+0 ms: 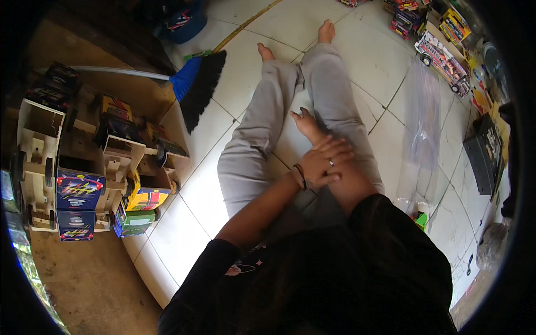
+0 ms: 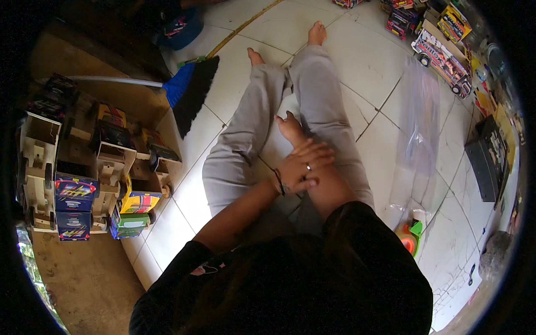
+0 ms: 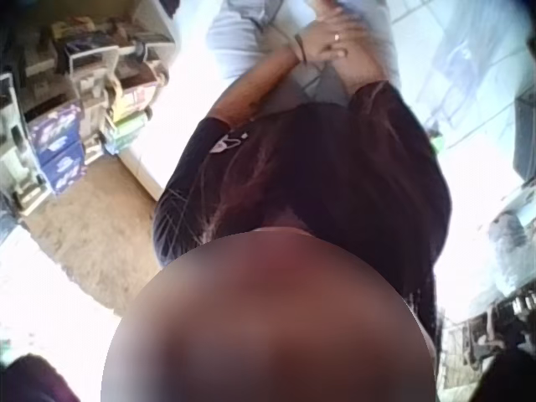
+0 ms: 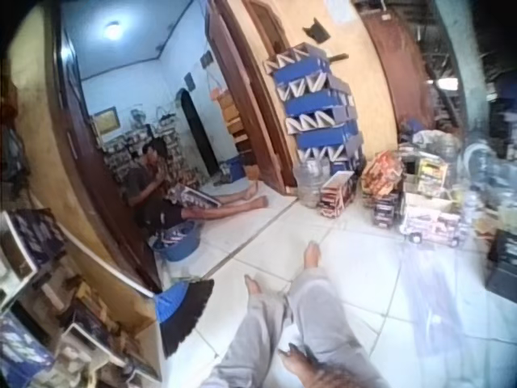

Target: The person sits on the floor and wraps a rectangular toy box in clear plastic wrap. They pull the wrap from a roll, encase the box, smooth the plastic, and use a handheld tape dispenser to secure the wrap. The wrapped box is set aside on the floor.

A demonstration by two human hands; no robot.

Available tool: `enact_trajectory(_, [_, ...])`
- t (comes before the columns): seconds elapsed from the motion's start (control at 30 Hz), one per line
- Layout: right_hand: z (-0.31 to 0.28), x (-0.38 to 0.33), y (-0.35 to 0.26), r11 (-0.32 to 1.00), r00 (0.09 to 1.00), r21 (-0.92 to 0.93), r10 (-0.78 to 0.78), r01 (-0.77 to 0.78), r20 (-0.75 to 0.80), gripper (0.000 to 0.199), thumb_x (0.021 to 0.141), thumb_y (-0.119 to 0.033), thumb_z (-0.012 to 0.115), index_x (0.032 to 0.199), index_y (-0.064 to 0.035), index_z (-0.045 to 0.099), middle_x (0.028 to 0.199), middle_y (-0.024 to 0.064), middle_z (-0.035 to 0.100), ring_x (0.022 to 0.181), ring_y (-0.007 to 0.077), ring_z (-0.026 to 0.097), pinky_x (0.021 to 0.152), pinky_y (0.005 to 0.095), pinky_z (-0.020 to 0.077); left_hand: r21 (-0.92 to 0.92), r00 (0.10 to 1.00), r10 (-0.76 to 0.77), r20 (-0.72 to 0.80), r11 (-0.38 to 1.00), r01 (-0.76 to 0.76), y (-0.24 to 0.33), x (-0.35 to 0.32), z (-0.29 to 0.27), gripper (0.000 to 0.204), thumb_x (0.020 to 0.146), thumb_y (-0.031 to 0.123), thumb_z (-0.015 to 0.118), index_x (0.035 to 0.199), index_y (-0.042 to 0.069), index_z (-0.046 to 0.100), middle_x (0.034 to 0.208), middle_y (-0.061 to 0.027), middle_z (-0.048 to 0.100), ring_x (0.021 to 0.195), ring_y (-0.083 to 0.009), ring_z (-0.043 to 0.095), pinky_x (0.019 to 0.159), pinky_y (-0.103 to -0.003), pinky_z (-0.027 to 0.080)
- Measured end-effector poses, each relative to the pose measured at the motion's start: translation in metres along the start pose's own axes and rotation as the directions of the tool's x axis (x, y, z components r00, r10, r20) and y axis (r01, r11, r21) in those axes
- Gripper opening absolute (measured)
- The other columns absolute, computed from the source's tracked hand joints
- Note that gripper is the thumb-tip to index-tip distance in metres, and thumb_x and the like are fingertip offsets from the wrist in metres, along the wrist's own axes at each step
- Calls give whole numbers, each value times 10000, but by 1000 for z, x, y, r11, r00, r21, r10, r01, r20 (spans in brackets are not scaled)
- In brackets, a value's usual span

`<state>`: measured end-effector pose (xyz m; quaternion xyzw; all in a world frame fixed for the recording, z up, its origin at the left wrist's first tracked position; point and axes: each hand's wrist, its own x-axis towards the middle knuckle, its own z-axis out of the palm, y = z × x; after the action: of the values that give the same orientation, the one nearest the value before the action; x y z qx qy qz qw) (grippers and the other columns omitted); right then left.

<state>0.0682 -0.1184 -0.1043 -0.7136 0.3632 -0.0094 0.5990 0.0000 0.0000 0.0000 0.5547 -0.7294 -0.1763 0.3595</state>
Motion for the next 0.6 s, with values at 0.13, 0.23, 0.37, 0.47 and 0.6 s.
enact_trajectory(0.13, [4,-35,-20,984,995,178,43,-27,-86,590,894,-402,543,1314,0,444,1247,180,565,1134,310,542,975,369,410,533,993,-105,-45,839,113,-47,-25,-44,465,935,395,385,1277,111,525,1341,-122,498,1317,-319,372,1098,-596,156])
enact_trajectory(0.23, [16,-69,-45,830,994,546,-85,111,-73,497,913,-318,536,1242,52,492,1222,195,564,1123,300,546,973,380,407,422,720,-621,-309,589,689,-91,-38,-78,419,955,368,360,1218,121,572,1367,-99,475,1323,-324,346,1074,-625,170])
enact_trajectory(0.37, [39,-140,-92,532,537,86,-817,842,-211,488,971,-217,444,1385,20,339,1365,191,434,1325,258,357,1075,348,290,126,487,-627,-608,529,839,-131,-55,-96,416,918,355,449,1180,74,606,1194,-120,613,1177,-333,512,1055,-459,318])
enact_trajectory(0.47, [40,-210,-102,252,190,430,-965,867,182,623,933,-383,492,1410,-19,323,1447,222,331,1346,376,297,1100,499,210,-193,237,-759,-606,430,882,-160,-52,-104,375,892,309,574,1127,25,640,1096,-177,650,1043,-303,599,934,-368,436])
enact_trajectory(0.6, [32,-228,-110,59,-75,334,-924,941,374,782,904,-599,369,1440,-39,270,1516,167,227,1410,332,192,1128,534,104,-486,16,-813,-581,364,795,-173,-69,-119,389,877,326,585,1118,28,649,1076,-157,660,1010,-269,607,911,-350,443])
